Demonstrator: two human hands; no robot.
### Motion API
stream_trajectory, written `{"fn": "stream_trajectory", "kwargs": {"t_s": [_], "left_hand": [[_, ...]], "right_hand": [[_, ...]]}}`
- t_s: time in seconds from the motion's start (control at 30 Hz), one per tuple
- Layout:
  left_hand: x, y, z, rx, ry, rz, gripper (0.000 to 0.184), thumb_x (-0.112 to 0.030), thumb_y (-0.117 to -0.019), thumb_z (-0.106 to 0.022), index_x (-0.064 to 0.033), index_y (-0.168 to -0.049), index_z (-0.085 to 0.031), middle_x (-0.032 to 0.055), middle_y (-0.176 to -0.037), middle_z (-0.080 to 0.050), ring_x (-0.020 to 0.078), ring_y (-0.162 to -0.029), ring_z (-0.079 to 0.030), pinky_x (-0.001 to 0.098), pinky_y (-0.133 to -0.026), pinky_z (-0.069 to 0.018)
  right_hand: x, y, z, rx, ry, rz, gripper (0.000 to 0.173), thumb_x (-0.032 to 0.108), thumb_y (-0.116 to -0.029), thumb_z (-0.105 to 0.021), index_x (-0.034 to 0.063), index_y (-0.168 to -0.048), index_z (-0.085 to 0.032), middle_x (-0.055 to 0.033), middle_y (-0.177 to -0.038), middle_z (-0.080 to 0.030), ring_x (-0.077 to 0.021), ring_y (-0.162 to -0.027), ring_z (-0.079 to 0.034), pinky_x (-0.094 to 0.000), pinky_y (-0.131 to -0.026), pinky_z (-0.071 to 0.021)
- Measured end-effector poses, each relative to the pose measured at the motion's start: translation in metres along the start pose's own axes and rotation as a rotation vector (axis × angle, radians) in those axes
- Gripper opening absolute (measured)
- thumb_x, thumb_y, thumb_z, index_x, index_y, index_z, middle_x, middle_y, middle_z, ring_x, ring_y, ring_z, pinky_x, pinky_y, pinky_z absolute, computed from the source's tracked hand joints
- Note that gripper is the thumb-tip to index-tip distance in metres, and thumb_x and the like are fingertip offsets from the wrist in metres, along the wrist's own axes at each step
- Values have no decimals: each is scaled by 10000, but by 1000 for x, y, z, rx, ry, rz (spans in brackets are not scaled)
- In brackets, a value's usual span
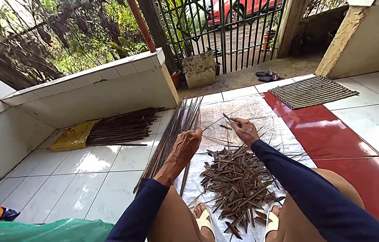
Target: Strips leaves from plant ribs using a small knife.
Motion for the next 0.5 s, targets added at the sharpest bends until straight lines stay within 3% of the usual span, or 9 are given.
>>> {"fn": "stream_trajectory", "kwargs": {"t_s": [0.1,0.23,0.37,0.5], "left_hand": [[18,4,8,-80,14,59,281,-242,-1066,-490,-90,-1063,-726,134,-793,-704,329,-777,-716,526,-714,-572],[23,13,25,-6,153,179,344,-281,-1094,-446,-82,-1211,-701,151,-888,-728,330,-878,-718,542,-856,-561],[-7,23,40,-78,89,140,345,-270,-1092,-447,-94,-1241,-705,153,-925,-741,326,-890,-727,532,-847,-562],[-52,37,62,-309,-184,7,275,-183,-1040,-540,-101,-1187,-757,132,-883,-746,308,-726,-732,472,-645,-588]], "right_hand": [[7,7,9,-22,-93,18,369,410,-1089,-483,194,-1288,-707,-115,-910,-714,-286,-800,-667,-558,-757,-518],[18,25,2,52,-172,105,342,359,-1093,-493,166,-1284,-700,-99,-839,-675,-243,-718,-621,-501,-721,-511],[28,42,8,54,-235,170,334,325,-1091,-500,151,-1298,-695,-89,-829,-670,-218,-698,-608,-470,-722,-515],[52,64,39,22,-391,214,342,338,-1099,-481,181,-1330,-679,-36,-771,-616,-155,-633,-546,-372,-630,-478]]}}
Point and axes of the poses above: each hand's wrist, its own y-axis away from the middle knuckle, its own z-axis out of the back of the hand, x = y × z, the point moved 5 cm from there along -y, towards the middle knuckle
